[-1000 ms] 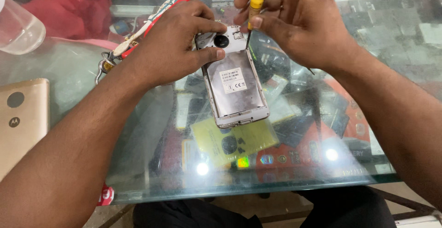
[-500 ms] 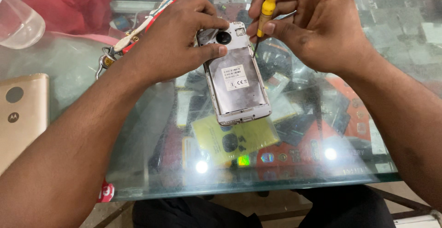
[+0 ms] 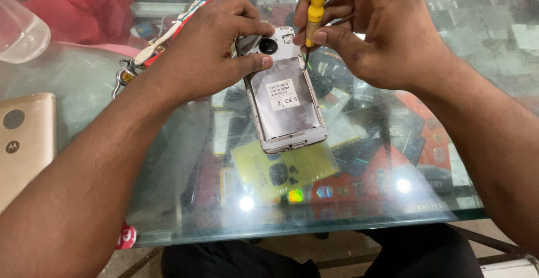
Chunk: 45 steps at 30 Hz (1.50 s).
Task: The person disassembles and reassembles two smartphones on a glass workbench. They remove back covers, use a screwdriver to loosen screws, and pry open the devices with a plastic tool. The person then reattaches the back covers and inspects the phones.
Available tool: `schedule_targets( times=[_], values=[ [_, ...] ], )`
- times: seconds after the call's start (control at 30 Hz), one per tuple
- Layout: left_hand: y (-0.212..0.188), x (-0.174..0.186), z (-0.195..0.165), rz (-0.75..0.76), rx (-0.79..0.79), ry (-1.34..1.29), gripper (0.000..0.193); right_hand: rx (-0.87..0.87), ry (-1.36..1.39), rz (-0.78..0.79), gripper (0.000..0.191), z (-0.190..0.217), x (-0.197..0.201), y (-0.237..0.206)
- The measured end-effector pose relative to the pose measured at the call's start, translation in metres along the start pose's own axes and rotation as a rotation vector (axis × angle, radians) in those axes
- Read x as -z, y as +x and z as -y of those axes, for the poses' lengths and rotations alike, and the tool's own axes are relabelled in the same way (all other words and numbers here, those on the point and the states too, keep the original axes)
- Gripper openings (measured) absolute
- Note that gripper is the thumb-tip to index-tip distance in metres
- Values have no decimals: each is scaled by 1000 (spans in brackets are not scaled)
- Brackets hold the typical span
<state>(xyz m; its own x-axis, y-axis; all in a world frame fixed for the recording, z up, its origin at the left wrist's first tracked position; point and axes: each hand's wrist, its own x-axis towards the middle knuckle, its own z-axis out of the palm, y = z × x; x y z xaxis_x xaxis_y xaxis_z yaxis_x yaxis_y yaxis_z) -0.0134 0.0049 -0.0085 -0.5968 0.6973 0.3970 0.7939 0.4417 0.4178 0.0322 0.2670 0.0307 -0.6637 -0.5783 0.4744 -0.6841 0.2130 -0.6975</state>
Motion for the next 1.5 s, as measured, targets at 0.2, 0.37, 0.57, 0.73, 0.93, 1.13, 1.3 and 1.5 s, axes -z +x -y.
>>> schedule_targets(
  times=[0.2, 0.37, 0.57, 0.73, 0.93, 1.13, 1.3, 1.5],
  values=[
    [-2, 0, 0, 4, 0, 9, 43, -98, -37, -41, 21, 0, -1, -2],
    [-1, 0, 2, 2, -20, 7, 42, -35, -54, 36, 19, 1, 4, -2],
    [-2, -1, 3, -4, -7, 14, 43, 34, -75, 67, 23, 2, 1, -1],
    [-2, -2, 4, -16, -22, 20, 42, 88, -181, 9, 32, 4, -3, -6],
    [-2, -2, 4, -3, 6, 16, 42, 141, -418, -20, 30, -1, -4, -12],
    [-4, -3, 3, -20, -37, 30, 42, 169, -526, -84, 41, -1, -6, -18],
    [-2, -2, 5, -26, -39, 19, 42, 254, -605, -133, 48, -5, -4, -20],
    [-1, -1, 4, -5, -23, 6, 42, 205, -515, -97, 41, -12, -2, -22]
  ],
)
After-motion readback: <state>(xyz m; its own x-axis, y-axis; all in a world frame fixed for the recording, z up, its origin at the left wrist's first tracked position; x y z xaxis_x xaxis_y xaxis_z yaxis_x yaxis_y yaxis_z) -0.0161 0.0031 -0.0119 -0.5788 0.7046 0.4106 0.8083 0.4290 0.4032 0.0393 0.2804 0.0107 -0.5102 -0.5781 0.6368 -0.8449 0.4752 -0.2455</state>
